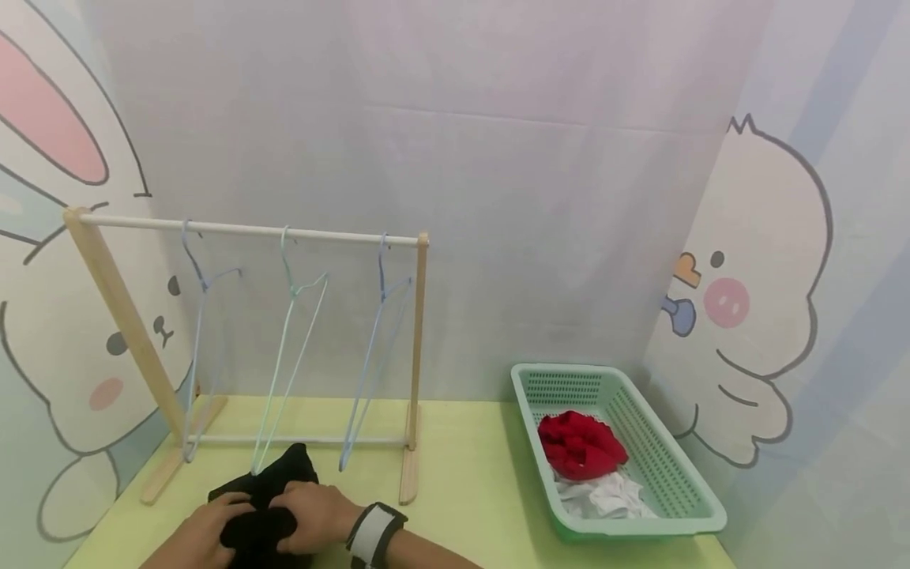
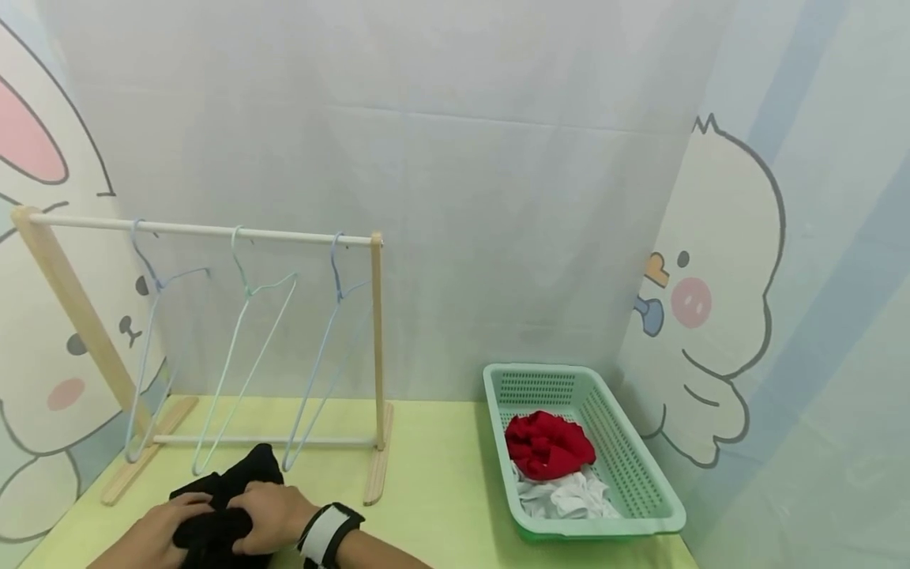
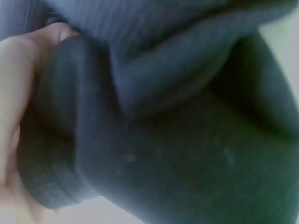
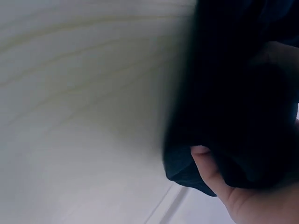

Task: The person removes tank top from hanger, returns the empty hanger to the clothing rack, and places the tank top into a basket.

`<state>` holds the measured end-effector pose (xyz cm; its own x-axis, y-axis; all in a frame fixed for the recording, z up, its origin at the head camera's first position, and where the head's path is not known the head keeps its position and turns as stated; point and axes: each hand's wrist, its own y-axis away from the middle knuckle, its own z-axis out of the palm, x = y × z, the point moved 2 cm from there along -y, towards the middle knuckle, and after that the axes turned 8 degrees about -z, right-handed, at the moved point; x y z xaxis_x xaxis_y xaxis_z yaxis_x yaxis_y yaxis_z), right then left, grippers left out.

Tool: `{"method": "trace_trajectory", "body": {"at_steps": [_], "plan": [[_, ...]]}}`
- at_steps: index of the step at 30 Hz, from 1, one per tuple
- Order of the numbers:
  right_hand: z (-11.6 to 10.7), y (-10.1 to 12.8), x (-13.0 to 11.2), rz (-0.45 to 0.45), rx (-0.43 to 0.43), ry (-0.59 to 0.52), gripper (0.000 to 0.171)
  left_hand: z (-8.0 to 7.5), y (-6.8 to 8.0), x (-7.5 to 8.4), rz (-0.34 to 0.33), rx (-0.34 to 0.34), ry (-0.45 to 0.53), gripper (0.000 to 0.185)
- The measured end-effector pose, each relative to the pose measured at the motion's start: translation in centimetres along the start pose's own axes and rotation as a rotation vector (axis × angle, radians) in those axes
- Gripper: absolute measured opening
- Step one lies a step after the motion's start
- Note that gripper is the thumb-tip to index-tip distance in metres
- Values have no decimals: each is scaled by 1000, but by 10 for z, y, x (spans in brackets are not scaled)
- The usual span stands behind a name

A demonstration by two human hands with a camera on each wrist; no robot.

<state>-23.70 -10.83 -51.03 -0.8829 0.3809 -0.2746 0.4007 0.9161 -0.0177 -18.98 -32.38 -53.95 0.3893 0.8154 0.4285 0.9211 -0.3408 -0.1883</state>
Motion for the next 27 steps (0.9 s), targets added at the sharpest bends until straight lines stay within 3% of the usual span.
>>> {"method": "trace_trajectory", "body": {"at_steps": [4,8,14,18,22,25,27], "plan": [[-9,13,9,-29,95,-58,42,-9,-6,21,-45,-31,94,31],[-21,26,15,-33,118,-143,45,-18,-11,44,-77,-46,162,40],[-28,38,26,-13,148,-284,50,-21,-20,59,-86,-47,215,51],[-31,41,30,4,187,-405,60,-22,-24,65,-88,-19,255,55],[-35,46,32,44,216,-473,72,-19,-28,71,-39,61,263,59],[-40,53,37,43,208,-475,64,-15,-33,78,-3,78,305,57],[-44,58,40,34,196,-469,51,-16,-37,85,-22,53,350,53]]}}
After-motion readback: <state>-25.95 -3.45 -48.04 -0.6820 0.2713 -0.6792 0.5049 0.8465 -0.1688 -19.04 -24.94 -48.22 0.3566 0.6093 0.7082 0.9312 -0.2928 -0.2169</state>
